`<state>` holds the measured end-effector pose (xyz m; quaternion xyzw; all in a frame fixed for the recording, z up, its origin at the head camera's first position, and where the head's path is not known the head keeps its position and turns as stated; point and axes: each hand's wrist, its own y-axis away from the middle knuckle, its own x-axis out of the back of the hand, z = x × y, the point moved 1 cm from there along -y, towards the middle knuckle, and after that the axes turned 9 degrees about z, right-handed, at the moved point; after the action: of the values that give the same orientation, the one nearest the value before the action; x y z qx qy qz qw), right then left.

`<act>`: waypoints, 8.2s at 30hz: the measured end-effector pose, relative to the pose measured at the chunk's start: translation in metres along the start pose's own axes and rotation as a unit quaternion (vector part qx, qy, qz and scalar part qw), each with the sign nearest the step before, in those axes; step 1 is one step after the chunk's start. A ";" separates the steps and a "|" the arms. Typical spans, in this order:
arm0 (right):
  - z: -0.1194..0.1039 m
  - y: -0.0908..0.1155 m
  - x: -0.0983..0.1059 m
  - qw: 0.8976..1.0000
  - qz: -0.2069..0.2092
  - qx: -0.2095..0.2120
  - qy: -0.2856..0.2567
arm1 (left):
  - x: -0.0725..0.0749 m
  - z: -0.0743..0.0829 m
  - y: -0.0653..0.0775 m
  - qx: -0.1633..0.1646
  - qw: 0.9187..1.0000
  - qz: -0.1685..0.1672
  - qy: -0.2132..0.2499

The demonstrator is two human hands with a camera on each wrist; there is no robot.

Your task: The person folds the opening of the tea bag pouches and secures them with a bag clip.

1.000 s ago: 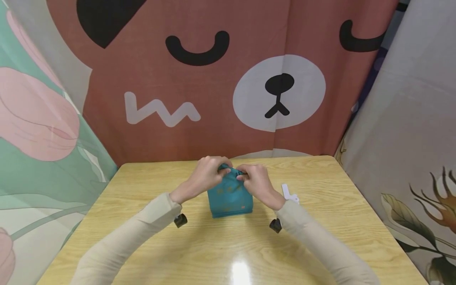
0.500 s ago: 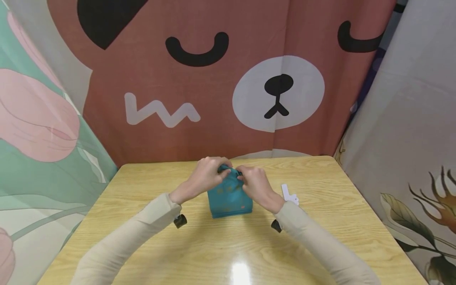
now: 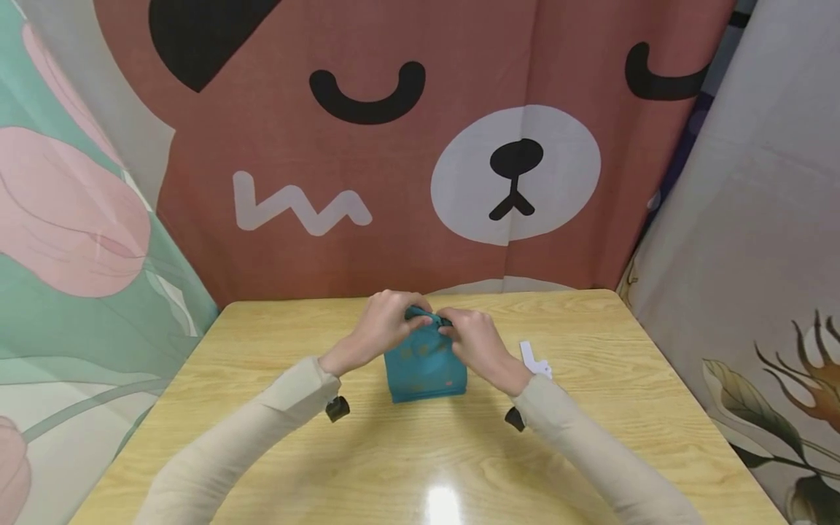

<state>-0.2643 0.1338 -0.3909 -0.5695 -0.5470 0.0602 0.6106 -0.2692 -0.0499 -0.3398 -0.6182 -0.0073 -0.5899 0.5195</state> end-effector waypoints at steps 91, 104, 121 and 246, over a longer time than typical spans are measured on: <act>0.020 0.019 0.018 0.994 -0.068 -0.079 -0.046 | -0.002 -0.001 0.002 -0.016 1.000 0.002 -0.012; 0.029 0.027 0.018 0.995 -0.061 -0.070 -0.032 | -0.002 -0.001 0.003 -0.011 1.000 0.001 -0.004; 0.049 0.042 0.024 0.989 -0.084 -0.115 0.041 | -0.002 0.000 0.003 -0.015 1.000 0.014 -0.001; 0.092 0.103 0.047 0.927 -0.262 -0.223 0.152 | -0.003 -0.002 0.003 -0.006 1.000 0.014 -0.007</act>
<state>-0.2572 0.2596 -0.4641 -0.5297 -0.5770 -0.3127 0.5373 -0.2696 -0.0510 -0.3445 -0.6258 0.0011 -0.5781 0.5237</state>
